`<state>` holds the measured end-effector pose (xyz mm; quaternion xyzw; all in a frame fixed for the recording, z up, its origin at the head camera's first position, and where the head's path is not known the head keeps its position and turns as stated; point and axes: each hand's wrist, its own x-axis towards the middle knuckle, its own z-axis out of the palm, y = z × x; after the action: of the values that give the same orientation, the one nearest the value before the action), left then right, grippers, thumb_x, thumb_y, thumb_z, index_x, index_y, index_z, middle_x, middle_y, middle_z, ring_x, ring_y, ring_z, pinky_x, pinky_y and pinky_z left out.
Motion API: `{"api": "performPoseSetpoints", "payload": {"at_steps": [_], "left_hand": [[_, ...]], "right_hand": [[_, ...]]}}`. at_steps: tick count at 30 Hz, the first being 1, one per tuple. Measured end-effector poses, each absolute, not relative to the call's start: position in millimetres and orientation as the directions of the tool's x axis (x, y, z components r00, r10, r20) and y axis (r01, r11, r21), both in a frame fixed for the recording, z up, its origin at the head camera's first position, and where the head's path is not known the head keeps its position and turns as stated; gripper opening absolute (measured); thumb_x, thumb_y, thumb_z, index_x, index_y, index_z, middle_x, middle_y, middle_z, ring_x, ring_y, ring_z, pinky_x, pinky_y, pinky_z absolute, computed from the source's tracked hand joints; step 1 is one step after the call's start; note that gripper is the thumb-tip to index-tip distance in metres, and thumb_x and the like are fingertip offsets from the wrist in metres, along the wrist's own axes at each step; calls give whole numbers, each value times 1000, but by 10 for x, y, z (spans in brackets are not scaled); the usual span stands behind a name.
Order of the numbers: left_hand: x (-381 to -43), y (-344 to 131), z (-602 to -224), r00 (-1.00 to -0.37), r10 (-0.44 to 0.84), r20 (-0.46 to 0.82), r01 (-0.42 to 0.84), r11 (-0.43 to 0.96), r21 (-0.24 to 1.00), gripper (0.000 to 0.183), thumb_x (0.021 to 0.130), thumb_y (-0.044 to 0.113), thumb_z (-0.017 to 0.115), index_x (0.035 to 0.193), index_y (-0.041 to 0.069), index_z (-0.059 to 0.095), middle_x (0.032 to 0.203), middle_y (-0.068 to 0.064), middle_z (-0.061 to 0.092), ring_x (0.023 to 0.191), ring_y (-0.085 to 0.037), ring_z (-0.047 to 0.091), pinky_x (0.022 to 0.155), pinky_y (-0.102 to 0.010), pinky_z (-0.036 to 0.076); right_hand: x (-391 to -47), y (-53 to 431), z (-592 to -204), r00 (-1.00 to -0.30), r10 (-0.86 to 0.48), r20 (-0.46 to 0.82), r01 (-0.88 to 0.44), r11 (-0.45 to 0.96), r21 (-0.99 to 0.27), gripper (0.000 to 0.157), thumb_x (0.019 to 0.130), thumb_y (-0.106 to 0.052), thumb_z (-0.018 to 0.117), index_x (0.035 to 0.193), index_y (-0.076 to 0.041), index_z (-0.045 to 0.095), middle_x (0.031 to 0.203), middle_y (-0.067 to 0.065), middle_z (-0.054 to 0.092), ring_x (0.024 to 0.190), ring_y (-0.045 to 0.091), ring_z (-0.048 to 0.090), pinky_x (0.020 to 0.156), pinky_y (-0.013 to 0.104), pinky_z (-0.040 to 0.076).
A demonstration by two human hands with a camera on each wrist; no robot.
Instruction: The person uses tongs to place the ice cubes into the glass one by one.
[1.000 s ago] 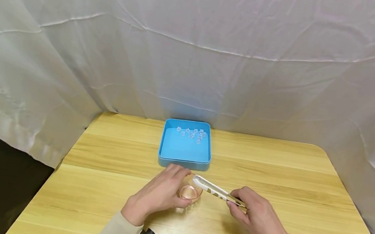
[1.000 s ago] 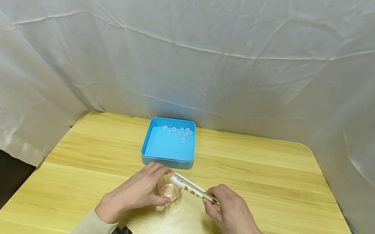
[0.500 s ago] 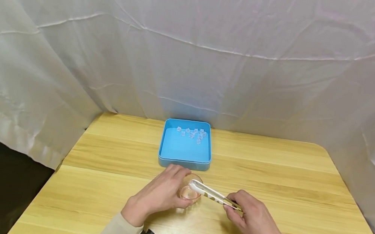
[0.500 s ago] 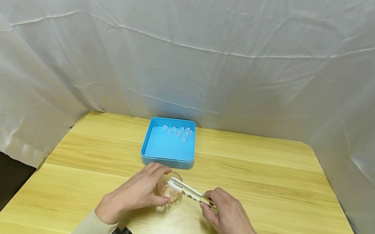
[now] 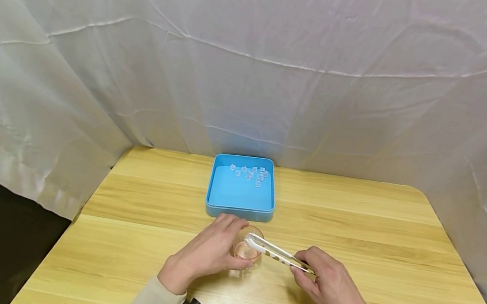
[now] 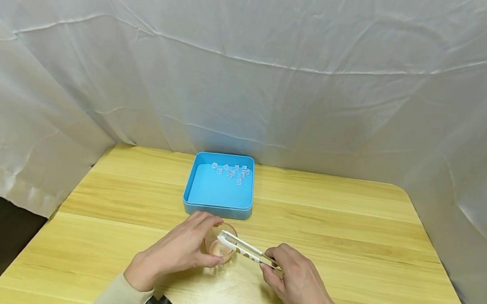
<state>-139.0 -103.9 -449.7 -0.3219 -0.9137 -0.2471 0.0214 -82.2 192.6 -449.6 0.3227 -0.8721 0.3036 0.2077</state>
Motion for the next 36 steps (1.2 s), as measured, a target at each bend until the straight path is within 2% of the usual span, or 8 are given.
{"api": "performPoseSetpoints", "payload": {"at_steps": [16, 23, 30, 36], "left_hand": [[-1396, -1032, -4515, -789, 575, 217, 609, 686, 397, 73, 83, 54, 85, 136, 9, 63, 130, -3, 65, 123, -20, 55, 107, -38, 50], [-1391, -1032, -4518, -781, 574, 244, 622, 688, 374, 74, 83, 54, 85, 136, 7, 62, 129, -2, 65, 122, -20, 55, 107, -37, 50], [-1394, -1037, -4528, -773, 581, 256, 633, 676, 377, 74, 83, 52, 86, 135, 6, 63, 130, -3, 65, 121, -20, 55, 106, -37, 51], [-1392, -1042, -4527, -776, 580, 247, 627, 669, 399, 74, 82, 49, 88, 136, 6, 62, 129, -5, 65, 120, -20, 55, 104, -38, 52]], "right_hand": [[-809, 1913, -4484, -715, -435, 548, -679, 618, -396, 30, 82, -2, 85, 103, -17, 69, 90, -19, 58, 72, -5, 47, 60, 6, 38], [-813, 1920, -4497, -697, -441, 566, -691, 624, -365, 24, 88, -9, 83, 105, -19, 69, 89, -17, 60, 75, -6, 50, 61, 8, 40], [-820, 1924, -4506, -702, -435, 564, -683, 634, -362, 34, 80, -3, 85, 105, -19, 69, 89, -18, 57, 73, -7, 47, 60, 7, 39], [-833, 1933, -4525, -709, -427, 562, -677, 635, -371, 31, 81, -3, 83, 105, -18, 70, 89, -17, 58, 72, -6, 46, 59, 8, 38]]}}
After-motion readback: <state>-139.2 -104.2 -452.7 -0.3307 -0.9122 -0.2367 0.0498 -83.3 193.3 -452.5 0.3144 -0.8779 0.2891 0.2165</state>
